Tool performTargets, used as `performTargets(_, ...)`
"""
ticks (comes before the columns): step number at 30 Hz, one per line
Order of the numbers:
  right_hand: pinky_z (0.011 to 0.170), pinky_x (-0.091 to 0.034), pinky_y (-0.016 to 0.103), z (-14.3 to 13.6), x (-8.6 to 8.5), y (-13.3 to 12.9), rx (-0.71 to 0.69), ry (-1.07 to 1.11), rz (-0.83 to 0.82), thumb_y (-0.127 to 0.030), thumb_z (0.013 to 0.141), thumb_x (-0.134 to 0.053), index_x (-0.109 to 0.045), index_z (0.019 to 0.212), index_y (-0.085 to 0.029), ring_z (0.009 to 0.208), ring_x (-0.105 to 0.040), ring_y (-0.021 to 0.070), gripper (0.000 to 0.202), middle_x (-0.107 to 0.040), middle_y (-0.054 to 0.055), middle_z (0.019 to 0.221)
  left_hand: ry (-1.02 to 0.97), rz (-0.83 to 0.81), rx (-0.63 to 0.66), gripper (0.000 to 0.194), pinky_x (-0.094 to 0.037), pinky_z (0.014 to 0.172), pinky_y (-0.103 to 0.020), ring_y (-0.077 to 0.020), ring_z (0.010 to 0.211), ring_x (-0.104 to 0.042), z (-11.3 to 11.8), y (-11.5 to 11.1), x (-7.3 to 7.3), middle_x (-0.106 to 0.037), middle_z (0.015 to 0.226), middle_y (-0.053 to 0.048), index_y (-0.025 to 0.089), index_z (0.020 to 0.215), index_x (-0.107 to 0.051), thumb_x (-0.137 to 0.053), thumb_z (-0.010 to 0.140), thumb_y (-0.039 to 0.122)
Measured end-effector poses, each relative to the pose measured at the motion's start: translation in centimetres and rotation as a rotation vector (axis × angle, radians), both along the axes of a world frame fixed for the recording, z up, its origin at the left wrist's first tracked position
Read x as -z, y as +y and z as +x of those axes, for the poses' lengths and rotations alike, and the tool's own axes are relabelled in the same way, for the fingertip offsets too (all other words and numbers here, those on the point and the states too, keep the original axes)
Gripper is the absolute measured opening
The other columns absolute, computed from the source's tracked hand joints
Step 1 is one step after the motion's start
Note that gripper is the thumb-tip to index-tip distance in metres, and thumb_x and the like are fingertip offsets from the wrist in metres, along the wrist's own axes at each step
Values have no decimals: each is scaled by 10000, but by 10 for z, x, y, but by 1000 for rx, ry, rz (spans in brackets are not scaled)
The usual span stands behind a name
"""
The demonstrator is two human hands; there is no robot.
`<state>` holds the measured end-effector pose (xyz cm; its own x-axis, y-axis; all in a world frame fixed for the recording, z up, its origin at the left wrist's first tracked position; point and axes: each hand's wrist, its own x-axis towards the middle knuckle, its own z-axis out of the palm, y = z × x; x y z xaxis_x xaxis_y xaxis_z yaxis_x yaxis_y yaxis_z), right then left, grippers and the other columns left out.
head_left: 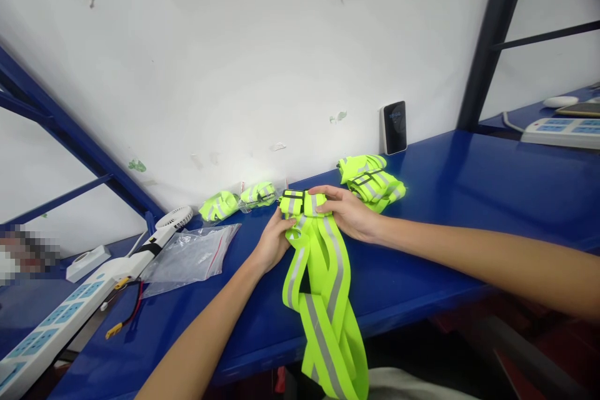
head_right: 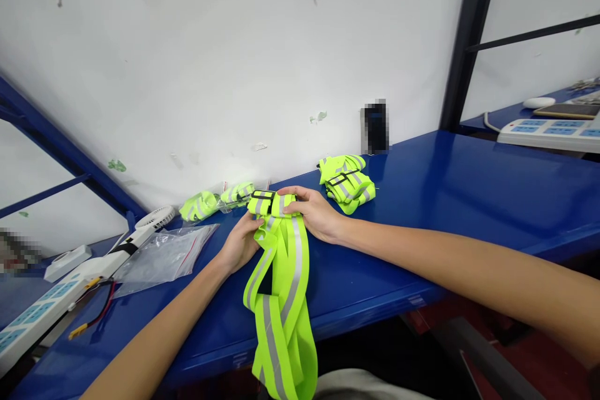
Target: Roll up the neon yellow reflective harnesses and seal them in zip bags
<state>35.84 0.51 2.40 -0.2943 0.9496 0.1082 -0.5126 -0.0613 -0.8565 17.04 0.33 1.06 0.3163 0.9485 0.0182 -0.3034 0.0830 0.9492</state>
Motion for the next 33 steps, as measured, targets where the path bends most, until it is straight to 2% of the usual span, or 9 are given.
performTargets(4,851,-526,361,0,4,1,-46,62,-33,-94,678,-682,-675,985,-204,884,-658,198,326,-690,34,911,91,47,40,606,-520,834,-400,-258,883,-697,1,1,3,-709,1035,-78,213,1255,-501,-780,724,302)
performTargets(9,852,-516,328,-1,7,1,-85,43,55,-70,669,-664,-679,997,-203,936,-657,195,354,-703,41,994,375,311,-60,456,-452,961,-431,-304,1108,-606,0,2,6,-672,1135,-105,166,1117,-588,-782,731,314)
performTargets(12,826,-509,300,-3,9,1,-65,6,55,-34,621,-640,-683,949,-203,929,-655,188,372,-708,30,988,474,421,-86,434,-426,993,-432,-299,1148,-580,-1,3,5,-651,1189,-108,168,1128,-603,-764,750,306)
performTargets(19,782,-491,287,-1,12,4,-18,-124,125,-37,594,-596,-652,939,-222,897,-634,186,395,-683,0,982,402,321,-11,526,-463,959,-432,-302,1125,-601,0,1,3,-659,1200,-118,157,1174,-597,-802,706,281)
performTargets(25,711,-492,271,1,8,-1,71,-281,274,-46,628,-598,-598,1035,-265,816,-600,157,462,-624,-23,980,88,89,-35,507,-526,851,-387,-262,956,-677,3,-2,6,-700,1108,-72,208,1265,-547,-695,807,365)
performTargets(27,744,-513,293,1,6,-1,98,-217,199,-34,606,-626,-553,1175,-304,856,-615,167,633,-612,-9,1057,60,37,-72,539,-536,836,-389,-257,920,-687,5,-2,7,-709,1086,-66,217,1294,-529,-697,803,365)
performTargets(29,747,-536,337,0,3,0,96,-122,34,-27,582,-649,-479,1287,-317,832,-639,185,781,-621,12,1059,58,34,-100,594,-538,851,-386,-246,934,-688,7,-1,8,-702,1123,-57,252,1341,-481,-708,802,351)
performTargets(31,729,-550,375,-2,0,0,30,-57,-112,-32,583,-653,-487,1282,-259,756,-658,202,753,-654,34,974,42,85,-100,649,-535,875,-377,-232,980,-679,8,1,10,-674,1200,-45,302,1383,-422,-714,804,334)
performTargets(33,725,-553,390,-5,-3,-3,-45,-29,-179,-51,616,-638,-548,1184,-205,714,-668,214,596,-679,45,884,21,160,-90,693,-534,888,-368,-225,1031,-665,9,4,13,-635,1272,-32,343,1399,-382,-724,797,305)
